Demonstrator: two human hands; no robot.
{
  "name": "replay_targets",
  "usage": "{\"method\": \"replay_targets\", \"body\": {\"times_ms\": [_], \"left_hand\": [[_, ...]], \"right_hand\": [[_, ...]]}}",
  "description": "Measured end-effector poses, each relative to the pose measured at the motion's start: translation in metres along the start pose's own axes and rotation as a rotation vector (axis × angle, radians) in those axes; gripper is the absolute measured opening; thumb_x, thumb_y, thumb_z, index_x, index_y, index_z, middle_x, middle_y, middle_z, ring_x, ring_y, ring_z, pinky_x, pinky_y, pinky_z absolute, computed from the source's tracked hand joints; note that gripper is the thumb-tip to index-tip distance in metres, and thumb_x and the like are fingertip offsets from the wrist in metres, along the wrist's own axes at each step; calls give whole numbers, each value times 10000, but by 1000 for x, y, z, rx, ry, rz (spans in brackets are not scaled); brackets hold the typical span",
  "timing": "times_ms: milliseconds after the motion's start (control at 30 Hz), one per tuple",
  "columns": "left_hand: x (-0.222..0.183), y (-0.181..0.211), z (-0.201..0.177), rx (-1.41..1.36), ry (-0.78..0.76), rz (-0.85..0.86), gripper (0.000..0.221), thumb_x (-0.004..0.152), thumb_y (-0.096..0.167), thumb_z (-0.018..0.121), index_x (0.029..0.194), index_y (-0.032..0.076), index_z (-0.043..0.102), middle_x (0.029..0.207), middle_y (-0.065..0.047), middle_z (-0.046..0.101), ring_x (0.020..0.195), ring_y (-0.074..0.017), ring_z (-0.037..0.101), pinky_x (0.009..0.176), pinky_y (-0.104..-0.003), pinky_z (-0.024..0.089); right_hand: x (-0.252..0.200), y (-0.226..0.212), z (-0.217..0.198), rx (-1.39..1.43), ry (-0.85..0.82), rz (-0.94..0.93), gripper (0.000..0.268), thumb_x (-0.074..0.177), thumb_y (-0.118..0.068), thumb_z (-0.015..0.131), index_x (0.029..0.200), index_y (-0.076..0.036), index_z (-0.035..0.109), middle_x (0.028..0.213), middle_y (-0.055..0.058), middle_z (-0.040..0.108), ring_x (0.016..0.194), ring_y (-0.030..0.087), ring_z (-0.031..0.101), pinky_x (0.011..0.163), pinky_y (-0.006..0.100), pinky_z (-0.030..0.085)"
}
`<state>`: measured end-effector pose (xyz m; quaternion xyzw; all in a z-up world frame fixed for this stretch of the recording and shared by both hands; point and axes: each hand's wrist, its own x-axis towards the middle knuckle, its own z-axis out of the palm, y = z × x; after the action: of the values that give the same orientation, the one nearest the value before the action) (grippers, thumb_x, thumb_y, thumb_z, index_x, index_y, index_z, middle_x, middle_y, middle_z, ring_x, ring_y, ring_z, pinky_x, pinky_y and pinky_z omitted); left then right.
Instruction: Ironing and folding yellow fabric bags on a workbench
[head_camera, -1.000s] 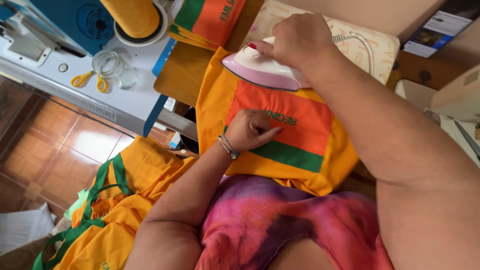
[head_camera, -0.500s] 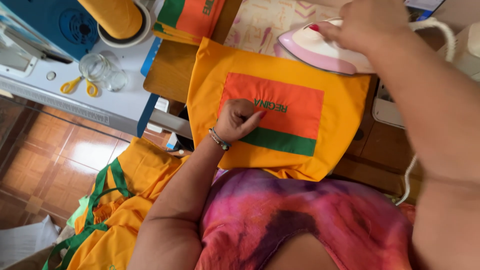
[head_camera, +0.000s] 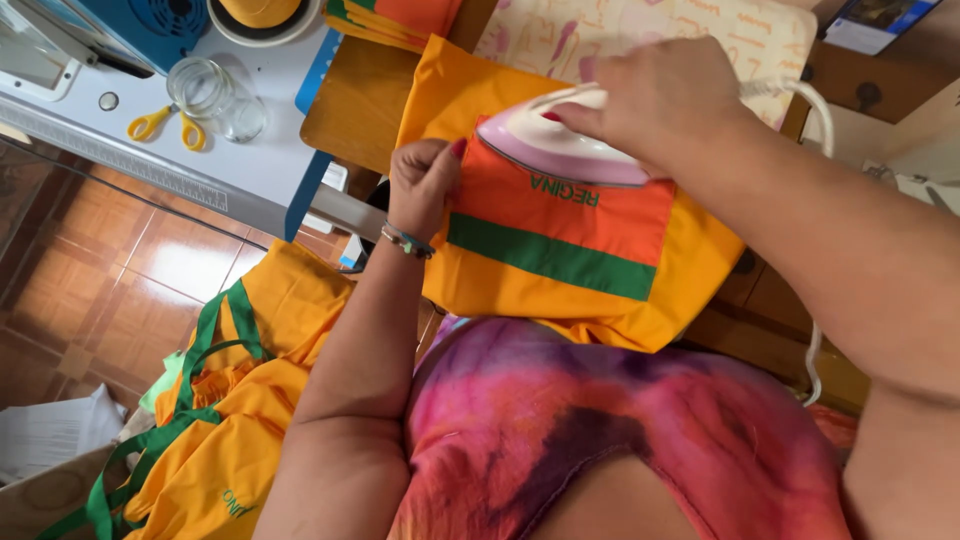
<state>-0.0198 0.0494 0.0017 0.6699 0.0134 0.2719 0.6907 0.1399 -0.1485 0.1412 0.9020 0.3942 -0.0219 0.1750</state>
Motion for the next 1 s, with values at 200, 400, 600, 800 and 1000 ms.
{"method": "replay_targets", "body": {"times_ms": [200,400,600,800,1000], "left_hand": [[5,5,-4,-84,34,-80,539,999,193,607,508,115,400,453,-5,394,417,-81,338,430,-247,238],[4,-5,-5,-73,3,-57,529,1001,229,630,554,145,361,519,33,349,508,-58,265,497,-260,207],[5,-8,-5,-14,-4,-58,544,1010,230,638,558,162,344,519,57,320,513,-45,236,495,-267,160],[4,-5,-8,-46,-28,-75,554,1009,252,647,566,162,326,532,55,308,523,-50,236,499,-263,168],[6,-5,-6,-16,-25,-85,547,1009,250,642,546,153,370,507,52,335,503,-46,264,484,-253,194]], "right_hand": [[-10,13,3,-92,-29,-38,753,1013,-879,277,1205,-291,706,1072,82,807,1027,315,767,744,471,568],[-6,18,21,-141,27,0,860,1023,-947,270,1069,-253,775,987,31,810,919,310,791,691,434,569],[1,1,3,-69,59,-66,686,1019,-866,292,1299,-374,680,1024,42,820,990,302,779,712,443,549],[4,15,15,-147,55,-80,798,1009,-926,267,1129,-309,758,1053,41,808,972,299,790,712,438,579],[4,-1,-3,-96,38,-100,771,1023,-901,278,1178,-291,724,988,63,820,952,316,790,712,454,556]]}}
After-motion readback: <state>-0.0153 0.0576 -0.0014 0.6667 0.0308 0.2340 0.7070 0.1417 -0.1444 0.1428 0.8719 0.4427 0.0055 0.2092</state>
